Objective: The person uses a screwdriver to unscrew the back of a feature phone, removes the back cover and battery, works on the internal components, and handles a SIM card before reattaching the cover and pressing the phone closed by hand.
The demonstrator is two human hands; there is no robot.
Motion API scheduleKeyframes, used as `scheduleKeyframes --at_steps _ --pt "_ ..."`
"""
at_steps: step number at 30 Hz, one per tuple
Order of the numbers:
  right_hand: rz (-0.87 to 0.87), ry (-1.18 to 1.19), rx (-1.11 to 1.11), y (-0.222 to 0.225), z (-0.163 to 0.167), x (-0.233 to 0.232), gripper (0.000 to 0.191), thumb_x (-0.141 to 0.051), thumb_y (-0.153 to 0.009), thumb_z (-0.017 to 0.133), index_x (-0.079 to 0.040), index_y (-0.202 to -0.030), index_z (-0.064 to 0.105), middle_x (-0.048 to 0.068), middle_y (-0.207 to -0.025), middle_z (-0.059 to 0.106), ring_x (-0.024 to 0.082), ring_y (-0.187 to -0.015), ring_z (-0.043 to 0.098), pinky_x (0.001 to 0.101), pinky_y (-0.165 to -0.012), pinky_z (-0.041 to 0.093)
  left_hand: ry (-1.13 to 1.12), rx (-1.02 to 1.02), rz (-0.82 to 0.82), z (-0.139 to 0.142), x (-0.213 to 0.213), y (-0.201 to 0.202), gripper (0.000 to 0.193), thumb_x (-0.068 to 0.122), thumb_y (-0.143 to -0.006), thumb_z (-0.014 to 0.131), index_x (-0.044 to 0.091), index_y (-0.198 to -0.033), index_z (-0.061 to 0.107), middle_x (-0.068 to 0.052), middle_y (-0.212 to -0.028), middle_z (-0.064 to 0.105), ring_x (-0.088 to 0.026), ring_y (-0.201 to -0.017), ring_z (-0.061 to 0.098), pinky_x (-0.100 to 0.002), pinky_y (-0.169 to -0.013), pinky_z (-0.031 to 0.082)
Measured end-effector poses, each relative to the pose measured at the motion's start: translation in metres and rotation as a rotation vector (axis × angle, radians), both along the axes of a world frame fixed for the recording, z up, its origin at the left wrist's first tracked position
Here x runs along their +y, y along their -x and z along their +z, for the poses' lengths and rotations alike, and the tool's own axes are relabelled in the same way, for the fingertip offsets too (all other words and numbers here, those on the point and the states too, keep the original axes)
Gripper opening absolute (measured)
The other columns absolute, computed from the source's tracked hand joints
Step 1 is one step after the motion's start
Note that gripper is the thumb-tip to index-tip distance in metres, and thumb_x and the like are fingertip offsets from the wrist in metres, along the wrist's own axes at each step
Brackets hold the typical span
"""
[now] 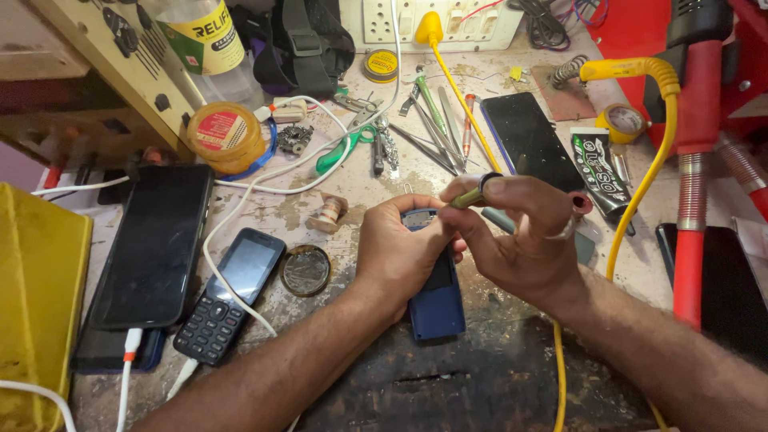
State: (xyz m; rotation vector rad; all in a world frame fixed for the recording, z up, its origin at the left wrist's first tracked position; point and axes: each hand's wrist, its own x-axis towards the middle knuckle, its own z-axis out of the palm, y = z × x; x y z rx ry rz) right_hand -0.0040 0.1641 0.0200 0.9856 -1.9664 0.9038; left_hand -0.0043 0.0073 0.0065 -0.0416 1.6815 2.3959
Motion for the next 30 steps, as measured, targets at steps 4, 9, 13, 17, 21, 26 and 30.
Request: scheduleKeyframes --at_steps 4,9,13,17,21,26,30 --pt "0.204 0.114 -0.174 0.003 0.004 0.003 0.062 0.011 -0.093 0.070 -0.010 -0.133 0.027 0.016 -0.120 0.048 0.023 -0.103 0.072 0.0326 -0.083 0.063 -0.070 0.007 -0.017 -0.001 0.000 0.001 0.017 0.005 -0.087 0.072 0.000 -0.100 0.063 -0.010 -0.074 0.072 -0.014 -0.061 0.071 -0.027 -0.056 0.060" --pt "0.172 0.212 -0.247 0.005 0.003 0.008 0.063 0.008 -0.097 0.077 -0.014 -0.136 0.033 0.010 -0.121 0.054 0.019 -0.100 0.067 0.0315 -0.091 0.059 0.026 0.008 -0.023 -0.001 0.002 0.001 0.017 0.006 -0.086 0.074 -0.004 -0.097 0.065 -0.010 -0.073 0.072 -0.013 -0.061 0.070 -0.027 -0.054 0.059" --pt "0.277 0.172 -0.338 0.002 0.009 0.015 0.051 0.009 -0.104 0.065 -0.012 -0.137 0.032 0.012 -0.122 0.055 0.024 -0.110 0.072 0.0338 -0.097 0.063 0.037 0.010 -0.027 -0.002 0.001 0.000 0.019 0.008 -0.086 0.074 -0.003 -0.098 0.065 -0.010 -0.073 0.072 -0.014 -0.061 0.071 -0.027 -0.055 0.059" --pt "0.220 0.095 -0.169 0.000 0.016 0.016 0.063 -0.003 -0.089 0.079 -0.012 -0.130 0.032 0.017 -0.116 0.055 0.027 -0.104 0.064 0.0347 -0.089 0.059 0.032 0.042 -0.035 -0.003 0.001 -0.001 0.019 0.009 -0.086 0.074 -0.003 -0.099 0.065 -0.009 -0.075 0.073 -0.013 -0.062 0.071 -0.026 -0.056 0.059" --pt "0.198 0.105 -0.187 -0.004 0.015 0.013 0.050 0.005 -0.096 0.072 -0.013 -0.126 0.035 0.014 -0.111 0.059 0.025 -0.103 0.071 0.0349 -0.085 0.063 0.066 0.075 -0.053 -0.005 0.001 -0.002 0.019 0.009 -0.087 0.075 -0.003 -0.098 0.066 -0.009 -0.075 0.074 -0.012 -0.064 0.072 -0.025 -0.058 0.059" --pt "0.366 0.168 -0.310 -0.001 0.012 0.012 0.040 0.006 -0.103 0.058 -0.010 -0.129 0.033 0.017 -0.118 0.044 0.030 -0.119 0.068 0.0375 -0.095 0.064 0.043 0.102 -0.051 -0.005 -0.001 -0.002 0.018 0.010 -0.087 0.075 -0.001 -0.099 0.065 -0.008 -0.075 0.073 -0.012 -0.063 0.071 -0.025 -0.058 0.059" --pt "0.212 0.233 -0.298 -0.003 0.013 0.015 0.051 0.007 -0.097 0.072 -0.013 -0.129 0.037 0.015 -0.114 0.063 0.021 -0.098 0.068 0.0321 -0.084 0.059 0.043 0.086 -0.043 -0.006 0.001 -0.001 0.018 0.009 -0.086 0.075 -0.002 -0.097 0.066 -0.008 -0.075 0.073 -0.012 -0.064 0.072 -0.026 -0.057 0.060"
